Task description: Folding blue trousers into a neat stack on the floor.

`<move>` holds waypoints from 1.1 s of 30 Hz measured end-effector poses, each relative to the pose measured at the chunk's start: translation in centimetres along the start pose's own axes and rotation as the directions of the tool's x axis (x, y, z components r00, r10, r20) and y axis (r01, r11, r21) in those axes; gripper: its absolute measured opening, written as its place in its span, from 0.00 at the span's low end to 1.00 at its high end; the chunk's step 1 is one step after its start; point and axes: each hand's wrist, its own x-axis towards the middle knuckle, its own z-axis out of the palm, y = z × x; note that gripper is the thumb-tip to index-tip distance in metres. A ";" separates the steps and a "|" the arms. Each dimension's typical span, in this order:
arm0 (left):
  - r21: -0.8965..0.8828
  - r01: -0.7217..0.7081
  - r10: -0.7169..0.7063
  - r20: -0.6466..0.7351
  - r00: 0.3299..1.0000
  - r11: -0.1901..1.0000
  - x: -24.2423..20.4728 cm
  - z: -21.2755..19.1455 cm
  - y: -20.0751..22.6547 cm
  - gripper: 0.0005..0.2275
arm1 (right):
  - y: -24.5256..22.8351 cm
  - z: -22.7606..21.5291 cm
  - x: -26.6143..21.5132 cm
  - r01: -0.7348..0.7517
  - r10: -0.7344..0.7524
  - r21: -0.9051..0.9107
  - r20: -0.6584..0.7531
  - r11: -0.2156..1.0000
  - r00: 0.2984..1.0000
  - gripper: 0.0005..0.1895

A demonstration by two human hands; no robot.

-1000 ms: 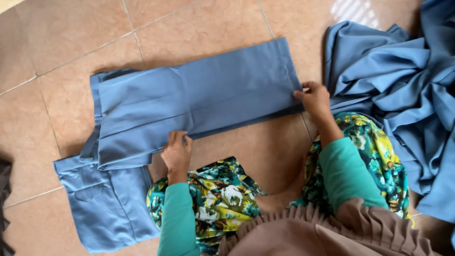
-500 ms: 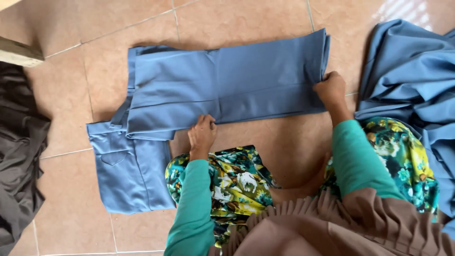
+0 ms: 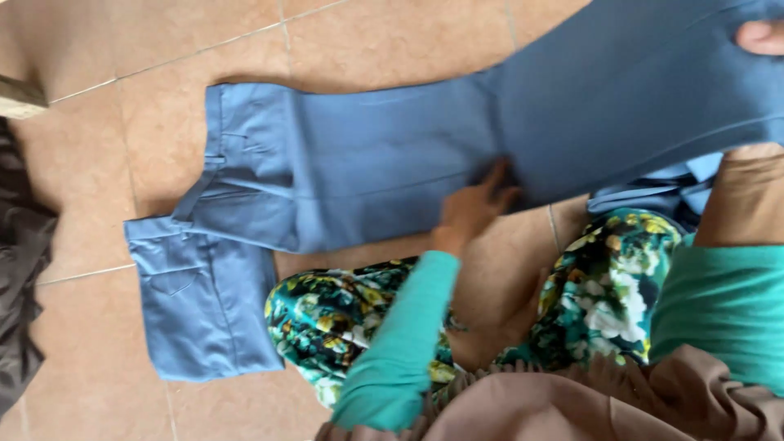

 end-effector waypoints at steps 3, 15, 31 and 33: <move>-0.238 -0.077 0.101 0.092 0.991 0.968 1.0 1.8 6.3 0.34 | -2.4 0.3 2.2 -0.349 0.392 0.239 -0.169 0.906 0.904 0.02; -0.876 -0.250 -0.200 -0.181 0.963 -0.413 3.3 2.9 -14.1 0.30 | -8.3 27.1 7.2 -0.810 0.748 0.565 0.467 0.158 0.471 0.49; -0.125 0.101 -0.161 -0.753 0.638 0.987 -1.4 -0.4 -17.6 0.25 | 0.8 16.3 -10.3 -0.989 0.966 -0.010 -0.214 0.144 0.143 0.31; -0.009 0.228 -0.157 -0.751 0.641 0.974 -1.4 -0.1 -16.4 0.23 | -3.5 16.0 -6.1 -0.935 0.992 0.340 -0.104 0.104 0.072 0.24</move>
